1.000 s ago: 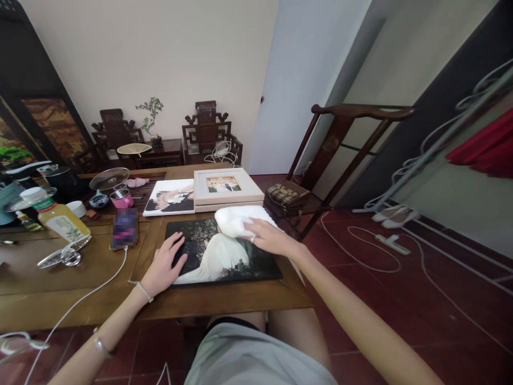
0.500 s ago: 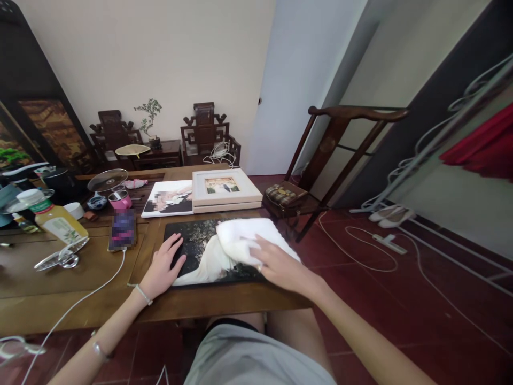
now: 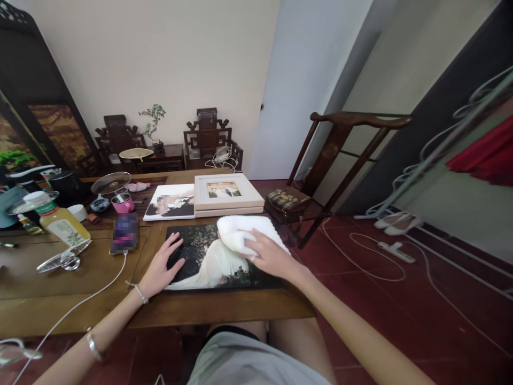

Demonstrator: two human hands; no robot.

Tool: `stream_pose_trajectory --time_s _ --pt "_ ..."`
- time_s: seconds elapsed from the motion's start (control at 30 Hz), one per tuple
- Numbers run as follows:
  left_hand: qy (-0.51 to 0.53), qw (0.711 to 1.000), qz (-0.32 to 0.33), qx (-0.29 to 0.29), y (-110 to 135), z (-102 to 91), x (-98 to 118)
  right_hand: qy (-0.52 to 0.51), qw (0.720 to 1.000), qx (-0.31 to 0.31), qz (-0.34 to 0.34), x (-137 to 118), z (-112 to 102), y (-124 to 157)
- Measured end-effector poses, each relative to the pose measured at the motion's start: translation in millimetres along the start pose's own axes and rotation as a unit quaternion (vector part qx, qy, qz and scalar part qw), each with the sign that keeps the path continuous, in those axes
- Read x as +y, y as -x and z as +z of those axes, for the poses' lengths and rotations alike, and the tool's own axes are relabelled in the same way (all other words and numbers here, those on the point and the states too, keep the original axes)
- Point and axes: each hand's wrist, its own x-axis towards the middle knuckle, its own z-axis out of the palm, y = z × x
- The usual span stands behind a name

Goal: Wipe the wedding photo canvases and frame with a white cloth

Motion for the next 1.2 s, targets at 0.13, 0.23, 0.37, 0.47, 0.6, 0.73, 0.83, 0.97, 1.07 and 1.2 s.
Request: stream_pose_trajectory --time_s 0.13,0.23,0.37,0.47,0.6,0.73,0.83,0.97,1.07,1.2 --pt "0.009 1.0 -0.019 -0.003 -2 1.5 -4 0.012 1.0 0.013 -0.023 11 8 -26" --pt "0.008 0.999 -0.032 -0.004 -3 3.8 -7 0.023 0.999 0.012 -0.029 2 6 -18" --pt "-0.002 1.0 -0.026 -0.005 -2 7.1 -11 0.013 0.999 -0.01 -0.048 -31 2 18" --pt "-0.012 1.0 -0.011 -0.007 -3 8.5 -13 -0.002 0.995 -0.039 -0.087 -59 0 45" --pt "-0.02 1.0 -0.001 -0.006 -3 8.4 -15 -0.016 0.993 -0.058 -0.102 -74 0 49" --pt "-0.025 1.0 -0.002 -0.014 -3 7.4 -15 -0.013 0.997 -0.042 -0.069 -53 5 10" --pt "-0.023 1.0 0.002 -0.016 -3 7.2 -16 0.006 0.998 -0.018 -0.055 -26 10 -29" --pt "-0.017 1.0 0.003 -0.014 -3 7.7 -18 0.028 0.998 -0.003 -0.051 -2 14 -62" --pt "-0.016 1.0 -0.003 -0.015 -2 8.3 -18 0.028 0.998 -0.006 -0.051 -4 13 -58" --pt "-0.019 1.0 -0.005 -0.011 -3 9.1 -17 0.006 0.998 -0.027 -0.05 -32 7 -17"
